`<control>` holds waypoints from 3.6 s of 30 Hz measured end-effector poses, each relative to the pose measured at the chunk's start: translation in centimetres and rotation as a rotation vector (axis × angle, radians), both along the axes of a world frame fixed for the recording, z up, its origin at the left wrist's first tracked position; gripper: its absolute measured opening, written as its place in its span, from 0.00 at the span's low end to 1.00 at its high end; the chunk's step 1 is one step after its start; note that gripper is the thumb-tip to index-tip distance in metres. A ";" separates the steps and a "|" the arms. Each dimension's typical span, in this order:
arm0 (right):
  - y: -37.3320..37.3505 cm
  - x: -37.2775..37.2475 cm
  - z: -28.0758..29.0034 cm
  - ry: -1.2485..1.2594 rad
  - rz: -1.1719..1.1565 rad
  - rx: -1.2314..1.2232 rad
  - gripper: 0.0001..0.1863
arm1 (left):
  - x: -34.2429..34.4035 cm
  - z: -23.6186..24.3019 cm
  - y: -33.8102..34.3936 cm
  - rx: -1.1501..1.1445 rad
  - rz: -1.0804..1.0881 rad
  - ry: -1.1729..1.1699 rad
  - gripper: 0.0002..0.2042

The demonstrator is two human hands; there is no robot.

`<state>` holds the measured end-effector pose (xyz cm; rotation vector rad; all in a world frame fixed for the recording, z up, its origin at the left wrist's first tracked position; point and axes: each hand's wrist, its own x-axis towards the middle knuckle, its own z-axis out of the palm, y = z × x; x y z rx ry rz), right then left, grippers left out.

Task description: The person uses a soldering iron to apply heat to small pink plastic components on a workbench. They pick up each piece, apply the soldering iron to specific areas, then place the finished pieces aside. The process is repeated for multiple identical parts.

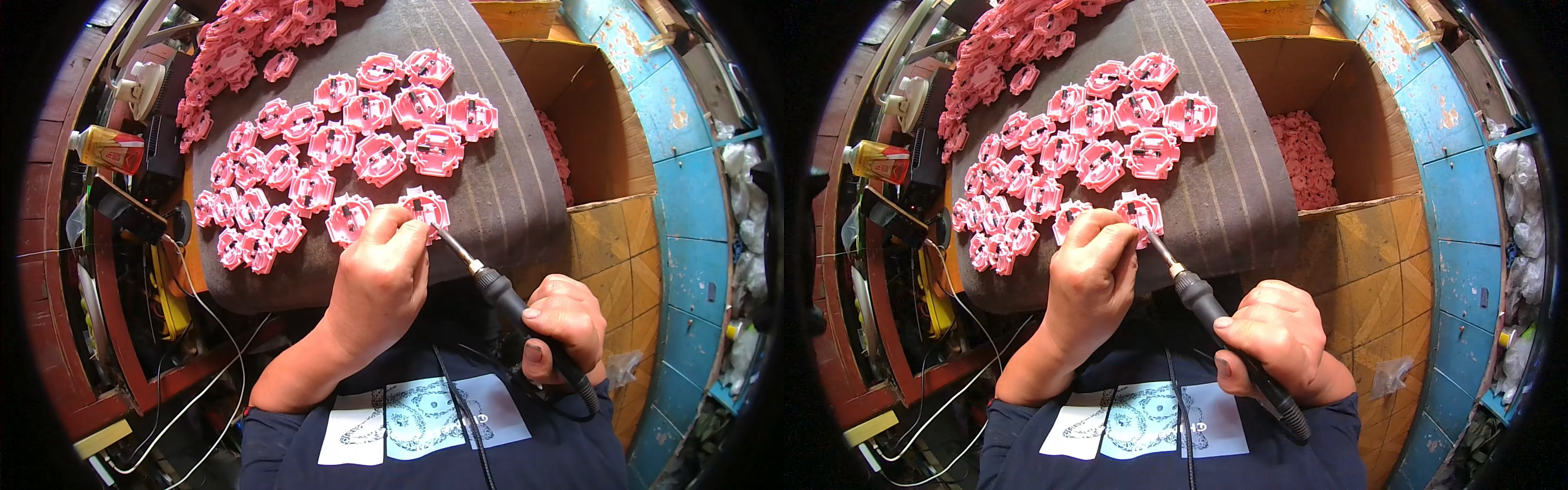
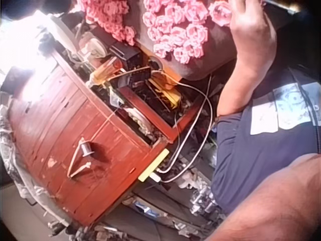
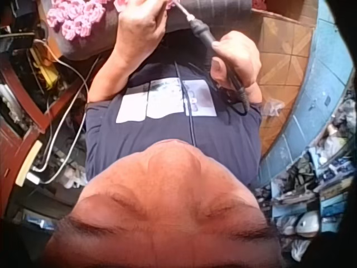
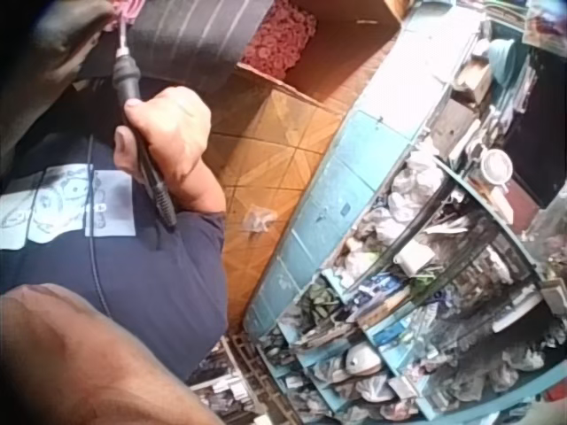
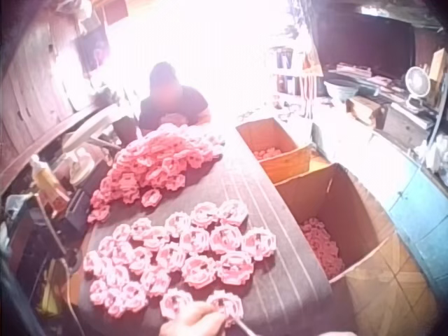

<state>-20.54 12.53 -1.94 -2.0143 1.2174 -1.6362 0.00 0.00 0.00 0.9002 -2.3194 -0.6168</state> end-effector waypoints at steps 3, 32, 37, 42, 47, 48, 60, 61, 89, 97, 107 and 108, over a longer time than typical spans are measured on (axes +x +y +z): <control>0.0 0.0 0.0 -0.002 -0.001 -0.005 0.15 | 0.0 0.0 0.0 0.009 -0.001 0.003 0.10; -7.1 4.4 -4.2 0.184 -0.289 -0.069 0.30 | 0.2 -0.2 0.0 0.020 0.001 0.014 0.12; -7.2 4.6 -4.3 0.196 -0.299 -0.065 0.32 | 0.1 -0.1 0.0 0.006 -0.006 0.028 0.12; -7.2 4.7 -4.1 0.215 -0.296 -0.056 0.32 | 0.3 -0.2 0.0 0.009 -0.008 0.019 0.12; -7.1 5.0 -4.2 0.228 -0.329 -0.047 0.33 | 0.2 -0.1 0.0 0.020 -0.008 0.017 0.12; -7.1 5.1 -4.2 0.231 -0.332 -0.042 0.34 | 0.2 -0.1 0.1 0.026 -0.004 0.016 0.12; -7.3 5.1 -4.1 0.228 -0.327 -0.037 0.37 | 0.3 -0.3 0.1 0.051 0.004 0.015 0.13; -7.3 5.1 -4.2 0.226 -0.330 -0.041 0.37 | 0.3 -0.3 0.0 0.045 -0.002 0.017 0.13; -5.8 2.2 -4.0 0.174 -0.543 0.006 0.36 | 4.9 -1.2 0.3 -0.148 0.185 -0.078 0.15; -7.3 -0.5 -3.6 0.247 -0.705 0.124 0.37 | 4.3 -2.5 -0.2 -0.254 0.083 0.036 0.17; -4.3 -0.9 -4.2 0.090 -0.589 0.045 0.29 | -7.2 -2.6 -2.7 -0.261 -0.243 0.209 0.16; -4.0 -0.9 -4.6 0.091 -0.598 0.061 0.29 | -7.4 -2.8 -2.9 -0.279 -0.220 0.222 0.16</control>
